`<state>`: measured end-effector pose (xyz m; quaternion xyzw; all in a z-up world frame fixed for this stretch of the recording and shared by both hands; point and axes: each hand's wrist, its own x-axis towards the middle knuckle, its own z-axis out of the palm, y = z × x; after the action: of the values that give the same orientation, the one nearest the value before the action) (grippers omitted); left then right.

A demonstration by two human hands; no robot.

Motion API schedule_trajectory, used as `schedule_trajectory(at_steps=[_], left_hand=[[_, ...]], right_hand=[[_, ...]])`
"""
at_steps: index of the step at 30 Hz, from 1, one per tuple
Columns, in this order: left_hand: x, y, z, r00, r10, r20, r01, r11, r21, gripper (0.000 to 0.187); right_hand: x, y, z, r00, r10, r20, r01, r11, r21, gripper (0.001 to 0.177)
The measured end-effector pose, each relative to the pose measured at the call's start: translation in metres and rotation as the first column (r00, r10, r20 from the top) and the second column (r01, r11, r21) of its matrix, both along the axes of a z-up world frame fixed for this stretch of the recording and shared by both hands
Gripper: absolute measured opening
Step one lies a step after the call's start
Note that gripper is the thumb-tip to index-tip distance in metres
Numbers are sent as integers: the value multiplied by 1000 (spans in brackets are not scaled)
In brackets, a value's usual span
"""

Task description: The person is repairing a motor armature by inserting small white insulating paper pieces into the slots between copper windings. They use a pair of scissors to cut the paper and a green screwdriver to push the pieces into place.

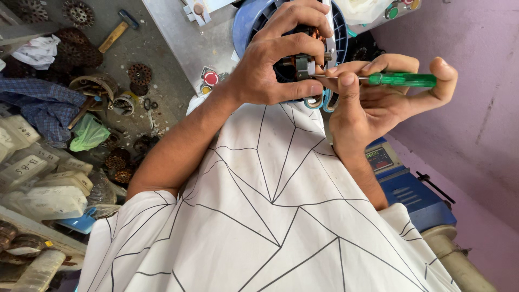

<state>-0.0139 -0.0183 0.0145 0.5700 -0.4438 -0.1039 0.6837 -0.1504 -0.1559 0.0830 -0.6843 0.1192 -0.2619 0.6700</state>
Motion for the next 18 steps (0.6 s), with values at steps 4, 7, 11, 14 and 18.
schedule_trajectory(at_steps=[4,7,11,14,18], left_hand=[[-4,-2,0,999,36,-11,-36,999,0,28],[-8,-4,2,997,75,-13,-75,997,0,25],[-11,-7,2,995,101,-26,-102,994,-40,23],[-10,-9,2,994,105,-22,-106,992,-74,24],[-10,-9,2,995,102,-16,-103,991,-87,25]], right_hand=[[-5,1,0,999,-32,-24,32,999,13,75],[-4,5,1,998,-55,-2,55,997,-56,73],[1,12,6,996,-84,19,86,981,-175,72],[6,14,10,996,-83,44,92,954,-285,72],[10,15,15,997,-71,27,76,930,-359,71]])
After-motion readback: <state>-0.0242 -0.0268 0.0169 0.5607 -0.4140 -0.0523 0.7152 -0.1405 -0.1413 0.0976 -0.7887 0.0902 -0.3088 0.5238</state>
